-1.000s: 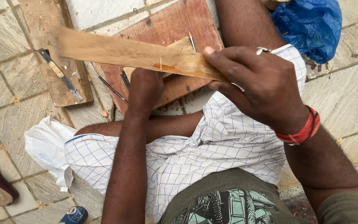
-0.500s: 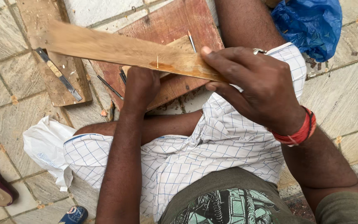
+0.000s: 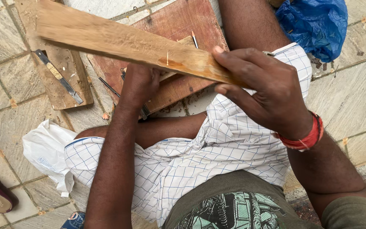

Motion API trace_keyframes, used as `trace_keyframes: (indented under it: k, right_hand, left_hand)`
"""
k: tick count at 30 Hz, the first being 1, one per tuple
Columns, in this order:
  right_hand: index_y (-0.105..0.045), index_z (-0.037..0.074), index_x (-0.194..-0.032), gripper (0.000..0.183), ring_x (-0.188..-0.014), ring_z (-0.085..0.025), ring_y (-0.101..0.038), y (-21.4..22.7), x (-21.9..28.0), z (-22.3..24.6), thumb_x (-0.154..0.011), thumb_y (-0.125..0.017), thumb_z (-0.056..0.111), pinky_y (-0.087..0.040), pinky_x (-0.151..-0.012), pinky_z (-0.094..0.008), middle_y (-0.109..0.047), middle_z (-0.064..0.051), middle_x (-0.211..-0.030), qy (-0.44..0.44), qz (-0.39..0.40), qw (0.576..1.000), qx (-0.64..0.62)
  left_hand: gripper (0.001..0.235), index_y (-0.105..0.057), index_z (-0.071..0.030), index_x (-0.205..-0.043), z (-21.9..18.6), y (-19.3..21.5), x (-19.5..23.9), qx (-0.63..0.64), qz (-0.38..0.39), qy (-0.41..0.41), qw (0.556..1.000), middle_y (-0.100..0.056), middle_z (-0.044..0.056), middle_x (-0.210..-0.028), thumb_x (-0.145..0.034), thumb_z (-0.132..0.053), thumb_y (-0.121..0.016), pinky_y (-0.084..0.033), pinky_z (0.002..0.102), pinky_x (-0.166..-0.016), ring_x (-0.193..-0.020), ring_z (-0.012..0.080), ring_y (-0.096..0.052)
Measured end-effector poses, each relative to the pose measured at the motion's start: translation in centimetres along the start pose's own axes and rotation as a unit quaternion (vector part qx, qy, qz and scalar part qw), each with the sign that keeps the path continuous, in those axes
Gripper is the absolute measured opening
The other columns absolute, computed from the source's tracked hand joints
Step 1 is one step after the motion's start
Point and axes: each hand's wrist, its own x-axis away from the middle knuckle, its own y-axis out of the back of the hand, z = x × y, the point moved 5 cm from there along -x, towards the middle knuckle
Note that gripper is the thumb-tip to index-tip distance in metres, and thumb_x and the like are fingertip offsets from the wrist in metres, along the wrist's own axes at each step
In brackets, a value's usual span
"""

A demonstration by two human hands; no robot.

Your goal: The person sits on a tiled floor and carves a floral design into a small rectangular block of wood. They use a wooden mallet to strike a chisel held against the wood, creating a relief pattern. The person occasionally pauses to clear wood shavings from the carving area.

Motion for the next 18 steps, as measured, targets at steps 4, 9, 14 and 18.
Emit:
trace_keyframes:
  k: [4,9,14,18]
  right_hand:
    - [-0.058,0.007,-0.144,0.045,-0.103,-0.020,-0.073,-0.3,0.2,-0.1,-0.107,-0.076,0.024,-0.062,-0.084,-0.031,-0.070,-0.011,-0.125,0.005,-0.005,1.000,0.007]
    - [-0.067,0.005,-0.138,0.050,-0.084,-0.022,-0.072,-1.3,-0.2,-0.3,-0.095,-0.082,0.024,-0.059,-0.069,-0.036,-0.075,-0.013,-0.113,-0.016,0.064,0.988,0.141]
    - [-0.059,0.004,-0.143,0.048,-0.101,-0.021,-0.074,-0.3,0.5,0.1,-0.102,-0.078,0.021,-0.062,-0.081,-0.032,-0.071,-0.013,-0.122,-0.008,-0.008,1.000,0.005]
    - [-0.060,0.003,-0.146,0.049,-0.103,-0.020,-0.074,-0.9,0.3,-0.2,-0.104,-0.077,0.021,-0.063,-0.085,-0.032,-0.072,-0.013,-0.125,-0.020,0.002,0.999,0.027]
  left_hand:
    - [0.019,-0.065,0.003,-0.111,-0.6,0.2,-0.2,-0.071,0.011,-0.033,0.997,-0.071,0.024,-0.099,-0.092,0.004,-0.065,-0.060,0.051,-0.077,-0.092,0.0407,-0.073]
    - [0.016,-0.066,-0.002,-0.110,-1.2,0.2,-0.2,-0.112,0.050,-0.052,0.991,-0.073,0.021,-0.102,-0.094,-0.001,-0.069,-0.062,0.047,-0.083,-0.096,0.0371,-0.074]
    - [0.022,-0.063,0.002,-0.115,-1.8,1.0,-0.8,-0.046,0.008,-0.110,0.993,-0.072,0.022,-0.102,-0.093,0.006,-0.064,-0.062,0.047,-0.085,-0.097,0.0393,-0.074]
    - [0.022,-0.062,0.003,-0.116,-1.6,0.5,-0.7,-0.063,0.048,-0.038,0.996,-0.072,0.022,-0.102,-0.095,0.002,-0.065,-0.061,0.048,-0.083,-0.095,0.0379,-0.073]
